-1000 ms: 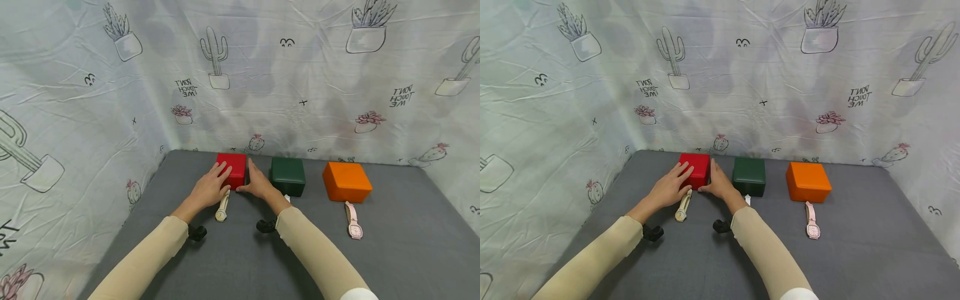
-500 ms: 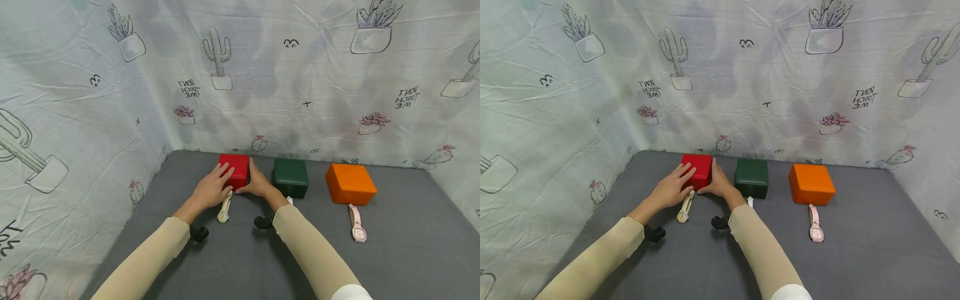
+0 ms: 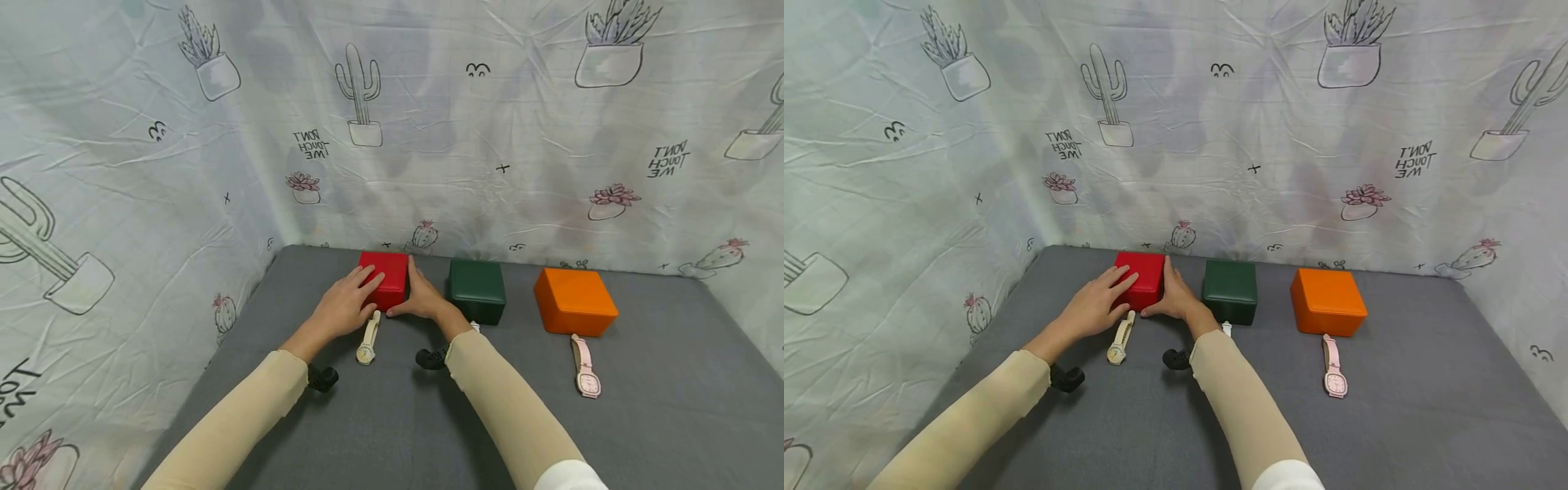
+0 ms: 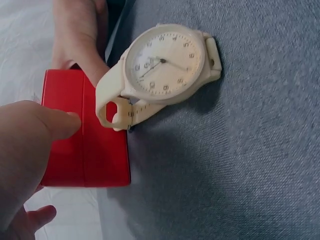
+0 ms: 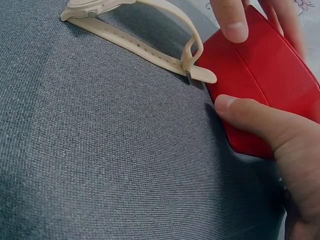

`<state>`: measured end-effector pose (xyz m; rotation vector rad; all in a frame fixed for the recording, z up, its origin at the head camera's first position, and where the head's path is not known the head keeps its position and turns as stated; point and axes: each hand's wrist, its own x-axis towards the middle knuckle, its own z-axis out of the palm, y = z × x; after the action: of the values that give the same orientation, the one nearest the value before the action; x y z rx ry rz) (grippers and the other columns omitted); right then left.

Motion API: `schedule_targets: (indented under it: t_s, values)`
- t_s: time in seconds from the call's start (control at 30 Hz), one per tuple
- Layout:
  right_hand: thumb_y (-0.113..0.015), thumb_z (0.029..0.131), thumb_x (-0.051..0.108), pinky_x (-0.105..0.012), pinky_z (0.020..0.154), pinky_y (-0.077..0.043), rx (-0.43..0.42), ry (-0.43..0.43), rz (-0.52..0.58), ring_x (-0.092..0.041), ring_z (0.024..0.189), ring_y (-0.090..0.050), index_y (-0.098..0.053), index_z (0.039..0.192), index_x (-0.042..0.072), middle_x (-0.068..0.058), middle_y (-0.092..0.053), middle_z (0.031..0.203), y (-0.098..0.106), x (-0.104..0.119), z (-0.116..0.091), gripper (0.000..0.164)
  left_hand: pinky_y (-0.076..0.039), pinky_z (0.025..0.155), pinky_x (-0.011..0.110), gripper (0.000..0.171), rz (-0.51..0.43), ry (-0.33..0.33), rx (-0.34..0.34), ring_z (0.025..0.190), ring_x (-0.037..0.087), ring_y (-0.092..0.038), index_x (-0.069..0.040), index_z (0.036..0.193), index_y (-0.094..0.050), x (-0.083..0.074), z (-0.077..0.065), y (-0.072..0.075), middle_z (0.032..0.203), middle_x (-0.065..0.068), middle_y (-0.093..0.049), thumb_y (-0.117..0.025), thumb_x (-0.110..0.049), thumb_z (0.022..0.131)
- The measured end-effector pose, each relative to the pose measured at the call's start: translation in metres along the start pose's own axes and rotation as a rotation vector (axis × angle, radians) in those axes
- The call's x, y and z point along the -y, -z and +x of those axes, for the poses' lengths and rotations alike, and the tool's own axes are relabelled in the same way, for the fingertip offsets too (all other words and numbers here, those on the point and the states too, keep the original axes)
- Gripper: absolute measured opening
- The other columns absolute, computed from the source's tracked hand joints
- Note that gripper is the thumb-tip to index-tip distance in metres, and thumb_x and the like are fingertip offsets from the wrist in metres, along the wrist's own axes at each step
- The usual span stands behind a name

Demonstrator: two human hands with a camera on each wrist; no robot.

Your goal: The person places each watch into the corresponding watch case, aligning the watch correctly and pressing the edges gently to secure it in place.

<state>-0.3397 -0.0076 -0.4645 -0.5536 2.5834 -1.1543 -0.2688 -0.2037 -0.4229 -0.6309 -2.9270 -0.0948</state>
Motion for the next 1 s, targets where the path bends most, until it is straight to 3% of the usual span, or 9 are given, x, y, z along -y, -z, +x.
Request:
schedule_targets:
  t_s: [0.37, 0.57, 1.0]
  values:
    - [-0.086, 0.071, 0.033, -0.049, 0.113, -0.036, 0.002, -0.003, -0.016, -0.03, 0.141, -0.034, 0.009, 0.155, 0.015, -0.012, -0.024, 0.158, 0.0, -0.002, 0.0, 0.129, -0.045, 0.102, 0.057, 0.082, -0.057, -0.018, 0.04, 0.145, 0.038, -0.026, -0.023, 0.152, -0.031, 0.019, 0.009, -0.001, 0.16, 0.011, -0.025, -0.072, -0.042, 0.084]
    - [-0.086, 0.07, 0.031, -0.047, 0.112, -0.038, -0.002, 0.019, -0.012, -0.028, 0.138, -0.037, 0.007, 0.155, 0.016, -0.011, -0.028, 0.156, -0.001, -0.002, 0.001, 0.127, -0.042, 0.107, 0.054, 0.083, -0.108, -0.009, 0.072, 0.146, 0.033, -0.023, -0.026, 0.154, -0.026, 0.035, 0.015, -0.005, 0.162, 0.011, -0.017, -0.07, -0.044, 0.085]
    - [-0.086, 0.071, 0.032, -0.048, 0.112, -0.038, -0.001, 0.02, -0.008, -0.029, 0.139, -0.036, 0.007, 0.156, 0.015, -0.011, -0.027, 0.157, 0.0, -0.001, 0.0, 0.127, -0.049, 0.098, 0.053, 0.098, -0.184, 0.017, 0.158, 0.143, 0.035, -0.028, -0.03, 0.155, -0.02, 0.048, 0.032, -0.004, 0.163, 0.01, -0.009, -0.075, -0.051, 0.077]
